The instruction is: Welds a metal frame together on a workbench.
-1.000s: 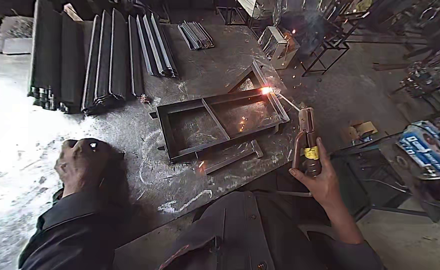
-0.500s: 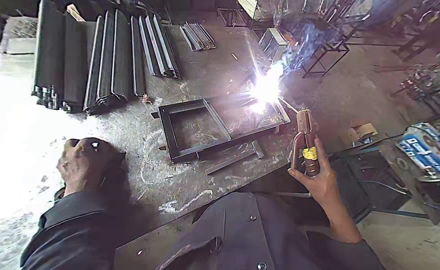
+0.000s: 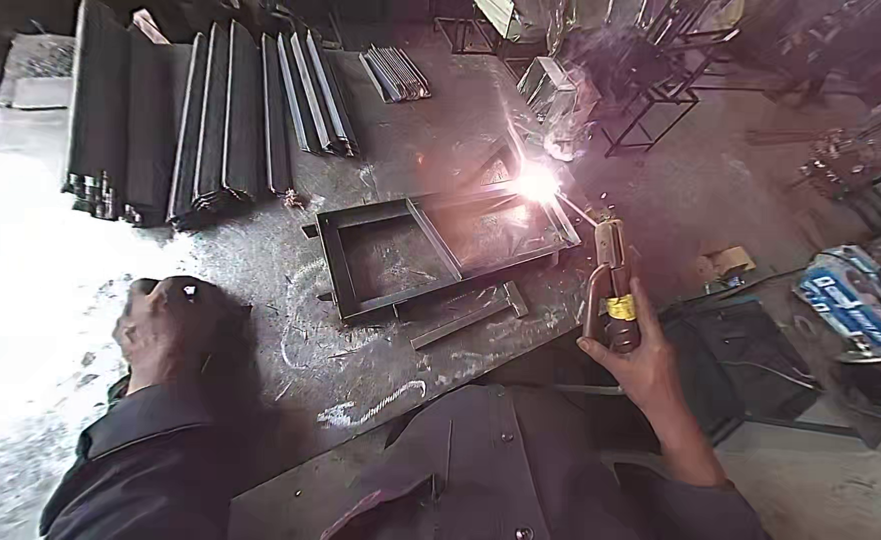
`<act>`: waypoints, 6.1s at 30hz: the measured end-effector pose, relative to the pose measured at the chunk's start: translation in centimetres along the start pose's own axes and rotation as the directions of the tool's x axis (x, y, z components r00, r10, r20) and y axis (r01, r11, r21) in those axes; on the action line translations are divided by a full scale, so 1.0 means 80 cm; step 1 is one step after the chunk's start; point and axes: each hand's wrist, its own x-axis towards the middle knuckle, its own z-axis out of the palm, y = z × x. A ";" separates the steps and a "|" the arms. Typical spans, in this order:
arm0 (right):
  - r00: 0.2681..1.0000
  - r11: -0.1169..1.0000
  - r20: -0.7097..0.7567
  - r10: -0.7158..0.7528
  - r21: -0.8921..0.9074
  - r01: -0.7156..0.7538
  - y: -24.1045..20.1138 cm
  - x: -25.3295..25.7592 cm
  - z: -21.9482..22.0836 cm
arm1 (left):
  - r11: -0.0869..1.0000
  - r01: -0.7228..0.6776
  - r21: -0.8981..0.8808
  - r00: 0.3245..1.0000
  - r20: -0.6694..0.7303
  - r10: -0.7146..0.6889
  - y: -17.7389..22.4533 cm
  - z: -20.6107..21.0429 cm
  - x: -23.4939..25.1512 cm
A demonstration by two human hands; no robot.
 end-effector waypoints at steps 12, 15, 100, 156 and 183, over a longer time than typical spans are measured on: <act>0.999 0.999 0.014 0.036 -0.004 -0.036 0.000 -0.001 0.000 | 1.000 0.022 0.003 1.000 -0.010 -0.022 -0.007 0.010 0.002; 0.999 1.000 0.013 0.030 -0.004 -0.030 0.000 -0.001 0.001 | 0.999 0.036 0.019 0.999 0.002 -0.036 -0.006 0.010 0.001; 0.927 0.796 0.260 0.270 -0.602 -0.063 -0.223 0.053 -0.146 | 0.987 -0.156 -0.046 0.982 0.097 0.160 0.044 0.028 0.063; 0.929 0.826 0.257 0.265 -0.557 -0.082 -0.203 0.044 -0.144 | 0.989 -0.144 -0.023 0.983 0.114 0.146 0.034 0.038 0.068; 0.928 0.843 0.221 0.301 -0.517 -0.150 -0.199 0.033 -0.143 | 0.986 -0.157 -0.061 0.979 0.119 0.164 0.049 0.022 0.060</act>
